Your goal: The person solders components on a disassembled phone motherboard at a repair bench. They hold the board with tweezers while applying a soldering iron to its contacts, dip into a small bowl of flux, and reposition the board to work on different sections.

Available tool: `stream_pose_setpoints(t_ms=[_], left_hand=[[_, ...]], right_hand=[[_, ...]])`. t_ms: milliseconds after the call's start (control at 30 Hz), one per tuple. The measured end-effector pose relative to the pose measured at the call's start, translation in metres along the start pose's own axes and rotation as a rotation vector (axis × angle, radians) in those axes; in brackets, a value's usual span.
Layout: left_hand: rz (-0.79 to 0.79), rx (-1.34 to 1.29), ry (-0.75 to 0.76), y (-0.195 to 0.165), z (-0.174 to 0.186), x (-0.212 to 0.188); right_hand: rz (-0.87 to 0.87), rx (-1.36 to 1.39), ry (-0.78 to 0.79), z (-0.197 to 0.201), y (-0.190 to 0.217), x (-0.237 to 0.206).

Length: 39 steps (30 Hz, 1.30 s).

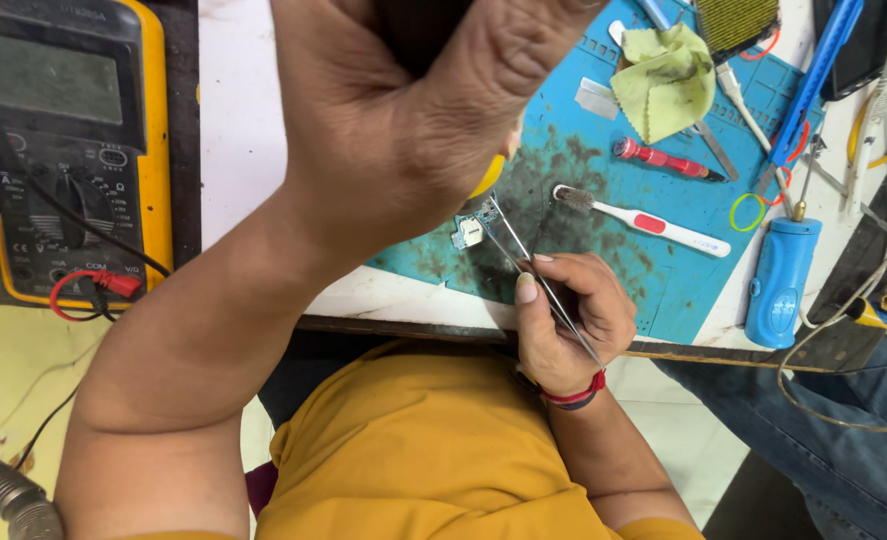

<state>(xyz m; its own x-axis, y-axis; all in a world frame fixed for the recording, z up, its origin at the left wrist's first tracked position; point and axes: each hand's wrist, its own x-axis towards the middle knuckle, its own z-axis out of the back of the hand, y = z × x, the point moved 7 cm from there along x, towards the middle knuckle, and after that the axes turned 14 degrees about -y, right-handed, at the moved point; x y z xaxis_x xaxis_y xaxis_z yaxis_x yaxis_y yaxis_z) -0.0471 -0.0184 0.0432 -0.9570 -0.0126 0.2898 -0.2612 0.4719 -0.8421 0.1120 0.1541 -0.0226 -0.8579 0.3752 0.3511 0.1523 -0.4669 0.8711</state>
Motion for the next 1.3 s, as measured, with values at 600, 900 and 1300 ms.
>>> stream_pose_setpoints(t_ms=[600, 900, 1300], left_hand=[[-0.558, 0.192, -0.726, -0.146, 0.063, -0.156], [-0.250, 0.055, -0.760, -0.136, 0.165, -0.151], [0.150, -0.501, -0.810, -0.097, 0.118, -0.177]], right_hand=[[-0.128, 0.211, -0.116, 0.053, 0.019, 0.021], [-0.091, 0.227, -0.106, 0.061, 0.042, 0.004], [-0.065, 0.240, -0.127, 0.074, 0.038, 0.001]])
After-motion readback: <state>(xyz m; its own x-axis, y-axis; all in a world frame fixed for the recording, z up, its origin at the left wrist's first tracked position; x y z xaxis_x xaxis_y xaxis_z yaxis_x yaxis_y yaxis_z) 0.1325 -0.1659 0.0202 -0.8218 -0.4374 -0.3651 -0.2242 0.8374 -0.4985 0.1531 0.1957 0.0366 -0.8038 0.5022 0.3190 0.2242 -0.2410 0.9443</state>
